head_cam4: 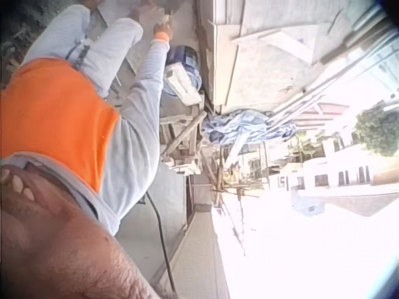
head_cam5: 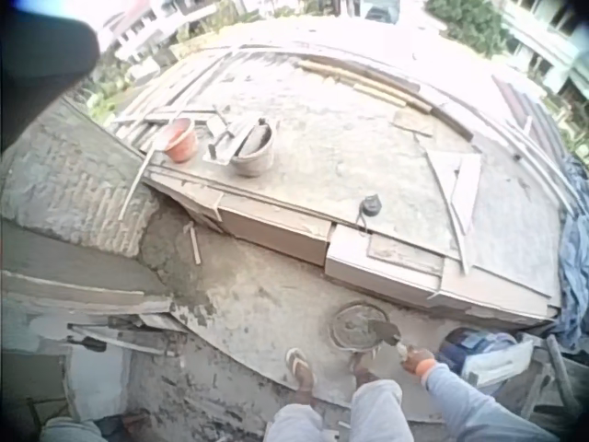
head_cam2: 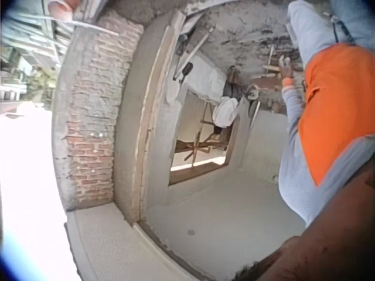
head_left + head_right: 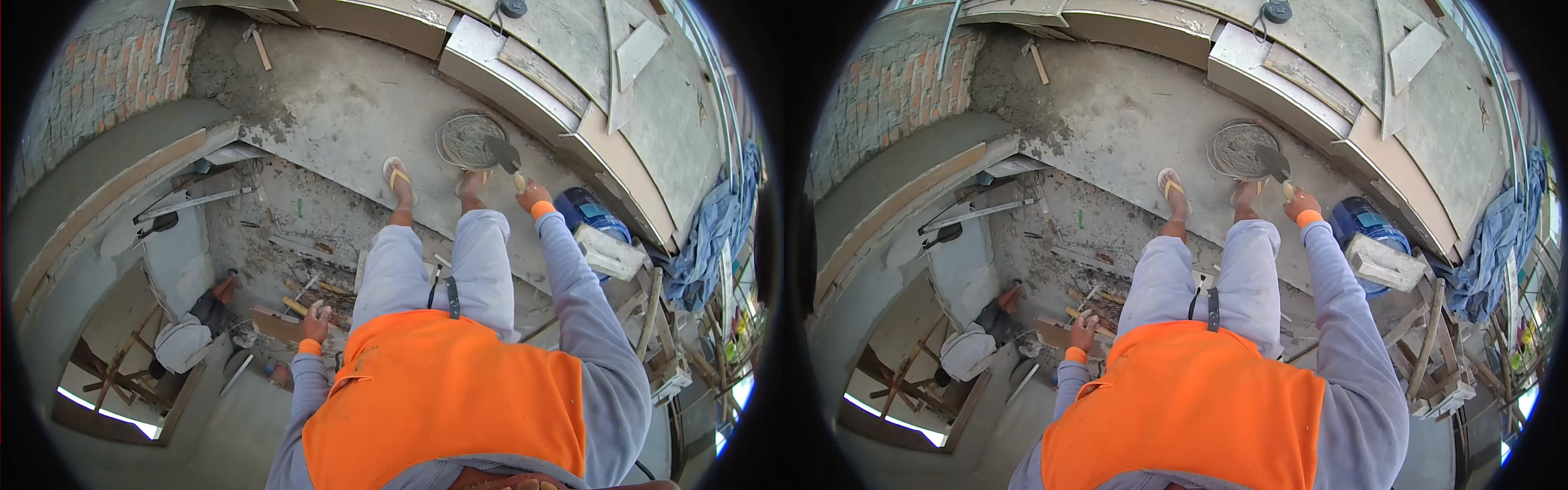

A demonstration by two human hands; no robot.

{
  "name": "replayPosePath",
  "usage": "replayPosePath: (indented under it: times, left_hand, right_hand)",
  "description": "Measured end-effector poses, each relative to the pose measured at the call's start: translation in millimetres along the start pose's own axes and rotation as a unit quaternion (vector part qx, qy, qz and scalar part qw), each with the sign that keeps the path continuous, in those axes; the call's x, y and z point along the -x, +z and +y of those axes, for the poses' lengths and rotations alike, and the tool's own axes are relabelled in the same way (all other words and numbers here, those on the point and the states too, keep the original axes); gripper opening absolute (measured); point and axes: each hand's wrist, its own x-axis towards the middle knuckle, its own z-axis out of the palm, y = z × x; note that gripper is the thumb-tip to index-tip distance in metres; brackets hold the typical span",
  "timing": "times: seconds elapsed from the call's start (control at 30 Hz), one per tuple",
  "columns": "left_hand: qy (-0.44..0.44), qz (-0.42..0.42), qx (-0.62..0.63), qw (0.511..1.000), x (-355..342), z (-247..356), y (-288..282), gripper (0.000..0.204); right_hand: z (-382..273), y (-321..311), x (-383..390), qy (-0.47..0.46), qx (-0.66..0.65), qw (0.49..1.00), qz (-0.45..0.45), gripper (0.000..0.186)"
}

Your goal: The person holds a metal straightedge against a wall corner with a coworker, moves across the platform, and applies mortar onto the brick wall using a trowel.

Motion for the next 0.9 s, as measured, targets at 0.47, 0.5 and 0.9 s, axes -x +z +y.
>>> replayPosePath:
  times: [0.47,0.5,0.9]
  left_hand:
    - [0.002,-0.009,-0.074,0.997,-45.0,-9.9,-4.3,0.044]
    - [0.03,0.009,-0.12,0.992,-49.7,-7.5,-6.5,0.044]
    - [0.053,0.006,-0.089,0.995,-52.2,16.0,-5.6,0.044]
  right_hand:
    - [-69.3,106.8,-103.9,0.001,0.082,0.981,0.175,0.038]
    - [-54.4,99.4,-86.1,-0.025,0.102,0.982,0.158,0.042]
    - [-49.7,99.7,-124.9,0.022,-0.098,0.994,0.034,0.051]
